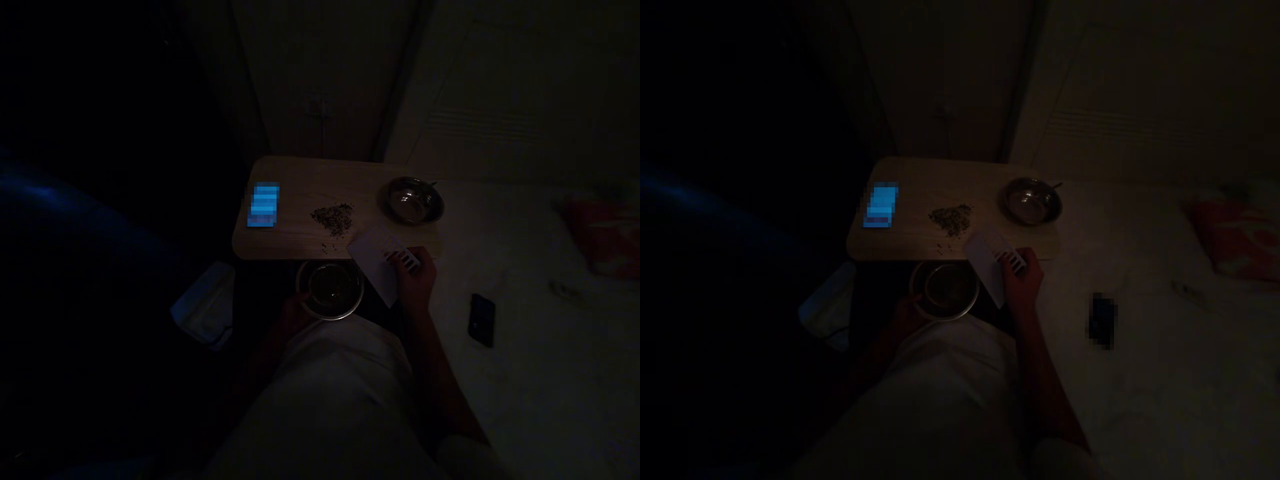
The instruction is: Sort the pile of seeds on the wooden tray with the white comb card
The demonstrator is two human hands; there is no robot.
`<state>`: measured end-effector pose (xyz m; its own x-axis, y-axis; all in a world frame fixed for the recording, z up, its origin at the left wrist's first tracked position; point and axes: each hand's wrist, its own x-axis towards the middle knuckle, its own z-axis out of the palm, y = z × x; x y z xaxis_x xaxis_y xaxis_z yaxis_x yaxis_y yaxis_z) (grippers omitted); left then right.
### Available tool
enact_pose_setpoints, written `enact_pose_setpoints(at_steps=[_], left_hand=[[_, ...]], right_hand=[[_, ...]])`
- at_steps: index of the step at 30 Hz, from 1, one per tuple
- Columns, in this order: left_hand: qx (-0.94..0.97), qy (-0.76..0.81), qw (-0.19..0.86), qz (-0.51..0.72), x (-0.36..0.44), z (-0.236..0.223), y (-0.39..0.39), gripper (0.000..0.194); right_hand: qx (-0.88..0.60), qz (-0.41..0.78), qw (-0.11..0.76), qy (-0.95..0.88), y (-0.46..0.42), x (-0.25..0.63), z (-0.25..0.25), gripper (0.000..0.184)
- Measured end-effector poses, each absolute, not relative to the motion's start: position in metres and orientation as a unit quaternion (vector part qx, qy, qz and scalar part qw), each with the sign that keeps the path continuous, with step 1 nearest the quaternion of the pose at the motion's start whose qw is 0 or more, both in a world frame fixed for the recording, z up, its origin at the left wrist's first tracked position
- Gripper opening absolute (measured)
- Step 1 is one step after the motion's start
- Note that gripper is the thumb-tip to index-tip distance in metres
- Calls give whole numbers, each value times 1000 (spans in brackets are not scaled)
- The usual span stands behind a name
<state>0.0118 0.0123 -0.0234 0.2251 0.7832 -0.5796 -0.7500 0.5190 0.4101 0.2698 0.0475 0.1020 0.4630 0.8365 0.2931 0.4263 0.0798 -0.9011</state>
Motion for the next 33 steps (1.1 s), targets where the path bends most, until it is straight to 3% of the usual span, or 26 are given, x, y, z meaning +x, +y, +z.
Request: enact_pose_setpoints(at_steps=[8,15,24,33], left_hand=[[24,380,803,459,12,-35,21,37],[22,404,785,468,13,-28,15,21],[18,365,809,461,10,-27,18,38],[6,381,809,447,10,-31,16,36]], right_hand=[[-629,227,556,-495,44,259,106,23],[-632,235,533,-512,45,255,102,21],[-648,204,555,-481,47,265,102,23],[-637,203,567,-481,48,267,97,21]])
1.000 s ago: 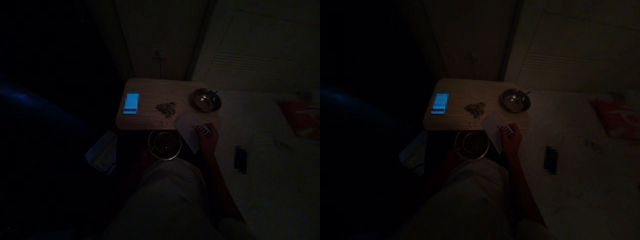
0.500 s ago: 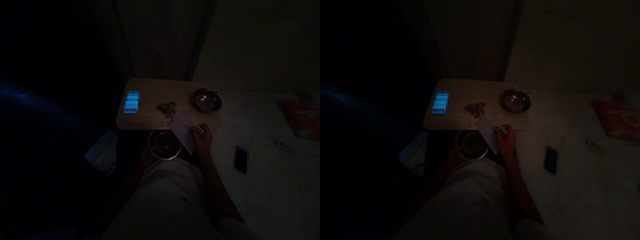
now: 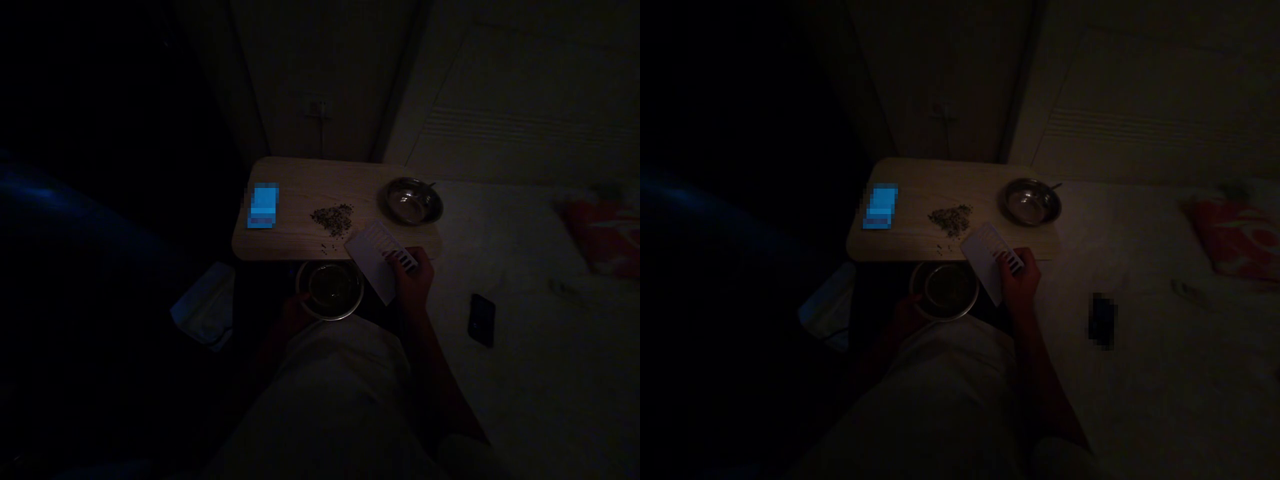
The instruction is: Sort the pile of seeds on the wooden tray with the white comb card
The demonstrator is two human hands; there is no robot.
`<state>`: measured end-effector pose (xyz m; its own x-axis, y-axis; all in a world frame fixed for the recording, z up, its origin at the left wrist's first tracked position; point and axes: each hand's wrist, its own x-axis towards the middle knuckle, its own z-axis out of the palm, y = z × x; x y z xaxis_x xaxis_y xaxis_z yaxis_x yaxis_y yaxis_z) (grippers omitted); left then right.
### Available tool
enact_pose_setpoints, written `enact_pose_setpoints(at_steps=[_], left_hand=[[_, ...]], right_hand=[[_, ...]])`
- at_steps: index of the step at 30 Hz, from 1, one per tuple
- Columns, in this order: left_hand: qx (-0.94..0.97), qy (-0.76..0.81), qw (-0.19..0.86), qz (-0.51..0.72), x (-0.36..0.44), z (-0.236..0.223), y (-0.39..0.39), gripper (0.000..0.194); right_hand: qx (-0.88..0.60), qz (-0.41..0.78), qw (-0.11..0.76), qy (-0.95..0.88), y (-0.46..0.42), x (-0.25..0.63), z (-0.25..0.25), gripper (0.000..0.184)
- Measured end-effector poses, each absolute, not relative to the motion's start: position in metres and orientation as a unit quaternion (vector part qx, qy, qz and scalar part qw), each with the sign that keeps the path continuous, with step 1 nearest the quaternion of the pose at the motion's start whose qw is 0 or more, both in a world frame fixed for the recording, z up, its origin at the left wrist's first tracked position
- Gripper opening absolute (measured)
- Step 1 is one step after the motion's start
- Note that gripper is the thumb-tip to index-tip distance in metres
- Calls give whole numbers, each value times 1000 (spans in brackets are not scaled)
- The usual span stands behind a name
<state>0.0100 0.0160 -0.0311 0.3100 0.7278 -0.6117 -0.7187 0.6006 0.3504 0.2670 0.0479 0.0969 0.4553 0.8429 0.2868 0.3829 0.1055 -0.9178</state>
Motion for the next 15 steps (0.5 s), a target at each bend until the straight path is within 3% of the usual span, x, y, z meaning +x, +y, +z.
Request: enact_pose_setpoints(at_steps=[11,15], left_hand=[[1,397,804,442,13,-26,20,15],[-1,390,810,439,12,-26,20,17]], right_hand=[[-621,230,548,-511,48,261,97,22],[-634,215,559,-488,50,266,95,21]])
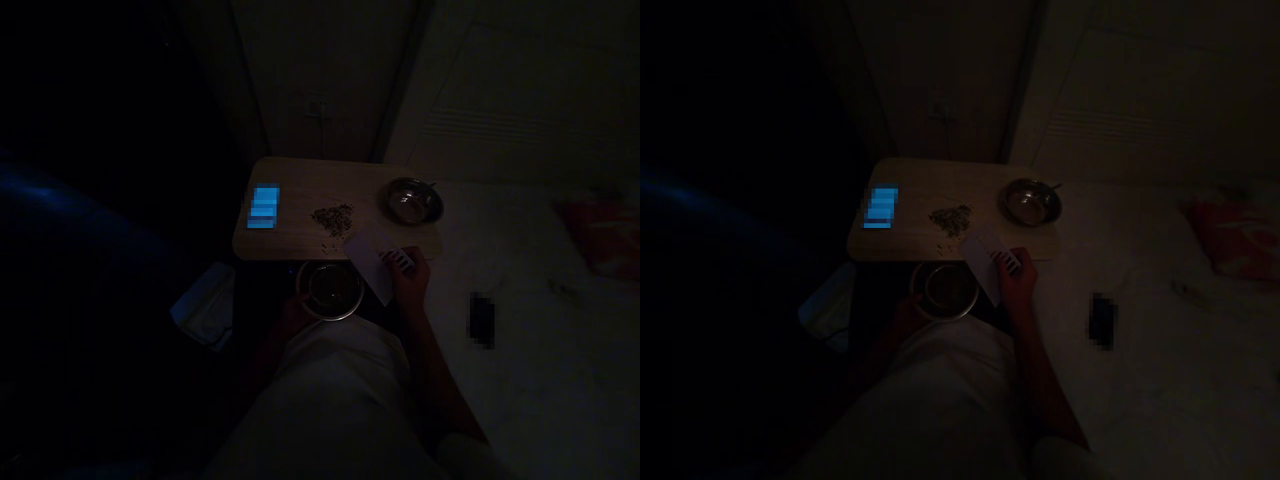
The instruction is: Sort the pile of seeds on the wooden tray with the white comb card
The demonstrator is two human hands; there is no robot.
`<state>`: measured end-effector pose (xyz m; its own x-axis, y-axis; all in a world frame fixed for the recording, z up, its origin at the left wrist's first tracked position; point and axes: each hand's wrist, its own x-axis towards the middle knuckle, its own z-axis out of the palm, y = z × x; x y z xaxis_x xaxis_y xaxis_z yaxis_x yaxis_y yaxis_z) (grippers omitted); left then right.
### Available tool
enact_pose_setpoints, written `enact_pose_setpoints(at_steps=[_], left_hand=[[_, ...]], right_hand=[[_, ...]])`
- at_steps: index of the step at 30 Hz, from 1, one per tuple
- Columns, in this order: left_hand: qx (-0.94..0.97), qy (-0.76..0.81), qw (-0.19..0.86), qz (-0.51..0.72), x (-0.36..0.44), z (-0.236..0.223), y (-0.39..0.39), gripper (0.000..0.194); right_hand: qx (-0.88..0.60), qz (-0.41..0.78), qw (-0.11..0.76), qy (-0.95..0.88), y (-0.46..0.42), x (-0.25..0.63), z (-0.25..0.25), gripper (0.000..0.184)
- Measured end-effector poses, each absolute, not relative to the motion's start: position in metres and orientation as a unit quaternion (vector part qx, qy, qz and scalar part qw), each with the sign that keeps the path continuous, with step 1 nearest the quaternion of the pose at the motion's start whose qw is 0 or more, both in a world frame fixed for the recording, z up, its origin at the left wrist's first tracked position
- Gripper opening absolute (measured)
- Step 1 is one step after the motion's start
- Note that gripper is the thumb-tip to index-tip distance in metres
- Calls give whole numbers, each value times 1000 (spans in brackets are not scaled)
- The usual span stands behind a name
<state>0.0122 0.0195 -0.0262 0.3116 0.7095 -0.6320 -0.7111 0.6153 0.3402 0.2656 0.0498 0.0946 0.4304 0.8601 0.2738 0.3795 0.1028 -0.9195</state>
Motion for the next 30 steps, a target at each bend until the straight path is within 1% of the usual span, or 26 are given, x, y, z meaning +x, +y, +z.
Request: enact_pose_setpoints(at_steps=[3,5,12,18,24,26,30], left_hand=[[1,388,805,449,11,-32,20,22],[1,390,804,450,12,-35,20,23],[-5,429,777,461,15,-30,17,14],[-1,393,808,439,12,-29,20,15],[-3,410,800,438,12,-25,19,16],[2,406,799,444,12,-25,19,18],[9,409,792,453,11,-33,19,22]], right_hand=[[-639,207,571,-472,51,270,94,22],[-642,196,577,-466,51,271,95,22],[-641,154,612,-436,49,269,101,22],[-629,184,599,-460,47,266,98,24],[-624,210,592,-465,48,268,90,23],[-625,210,605,-446,50,269,90,23],[-609,224,661,-375,55,274,93,25]])
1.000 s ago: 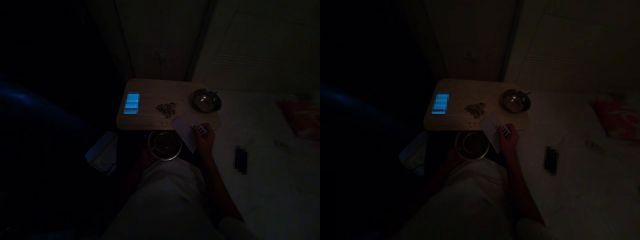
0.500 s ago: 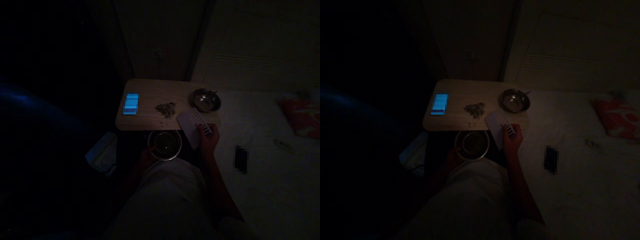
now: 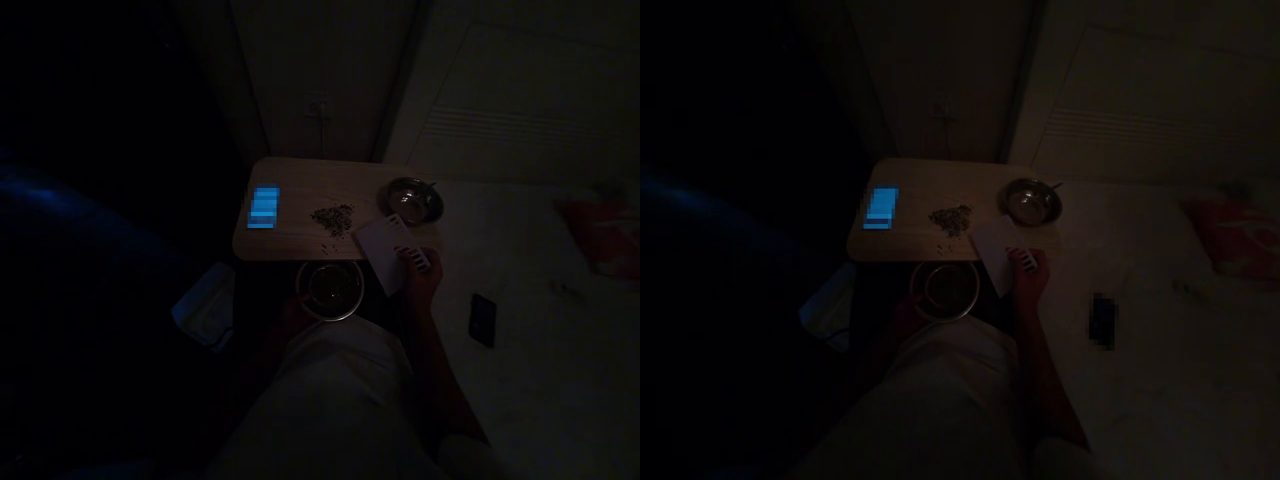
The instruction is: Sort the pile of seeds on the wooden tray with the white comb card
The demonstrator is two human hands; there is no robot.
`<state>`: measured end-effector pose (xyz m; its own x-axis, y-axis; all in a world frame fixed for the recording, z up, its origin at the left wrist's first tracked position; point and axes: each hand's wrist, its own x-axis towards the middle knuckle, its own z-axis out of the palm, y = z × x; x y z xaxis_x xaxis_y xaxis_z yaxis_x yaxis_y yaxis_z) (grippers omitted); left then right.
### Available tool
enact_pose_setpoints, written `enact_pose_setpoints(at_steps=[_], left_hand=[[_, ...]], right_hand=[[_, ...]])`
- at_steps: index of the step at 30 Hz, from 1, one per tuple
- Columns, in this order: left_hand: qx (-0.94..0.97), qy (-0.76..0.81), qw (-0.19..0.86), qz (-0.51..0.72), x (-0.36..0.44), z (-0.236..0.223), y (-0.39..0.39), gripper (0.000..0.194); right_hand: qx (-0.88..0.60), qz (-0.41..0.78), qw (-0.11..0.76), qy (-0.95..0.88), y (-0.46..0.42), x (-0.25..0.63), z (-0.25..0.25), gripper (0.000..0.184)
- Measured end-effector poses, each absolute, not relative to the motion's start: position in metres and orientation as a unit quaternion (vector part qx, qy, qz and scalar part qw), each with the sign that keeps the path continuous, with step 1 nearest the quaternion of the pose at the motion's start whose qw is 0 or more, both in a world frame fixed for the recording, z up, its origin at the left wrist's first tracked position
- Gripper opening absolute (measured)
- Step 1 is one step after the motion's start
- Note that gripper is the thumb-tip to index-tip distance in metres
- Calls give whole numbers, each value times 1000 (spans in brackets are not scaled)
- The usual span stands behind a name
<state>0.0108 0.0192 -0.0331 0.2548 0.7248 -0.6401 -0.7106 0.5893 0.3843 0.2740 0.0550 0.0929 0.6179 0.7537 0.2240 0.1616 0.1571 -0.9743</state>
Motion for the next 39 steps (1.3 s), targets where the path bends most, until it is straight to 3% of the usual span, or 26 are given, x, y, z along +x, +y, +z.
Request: enact_pose_setpoints(at_steps=[5,10,22,25,31,39], left_hand=[[11,407,793,453,8,-40,20,26],[10,409,795,449,9,-35,19,17],[33,413,788,456,4,-40,17,15],[45,415,778,469,1,-43,8,23],[53,392,784,477,-2,-38,-4,29],[62,418,777,466,-4,-32,-7,42]], right_hand=[[-605,172,697,-345,60,281,97,24],[-604,175,681,-375,57,283,92,22],[-637,122,672,-357,40,291,83,17],[-659,91,653,-362,31,291,77,17],[-659,123,644,-369,25,290,70,20],[-641,282,597,-391,34,284,80,23]])
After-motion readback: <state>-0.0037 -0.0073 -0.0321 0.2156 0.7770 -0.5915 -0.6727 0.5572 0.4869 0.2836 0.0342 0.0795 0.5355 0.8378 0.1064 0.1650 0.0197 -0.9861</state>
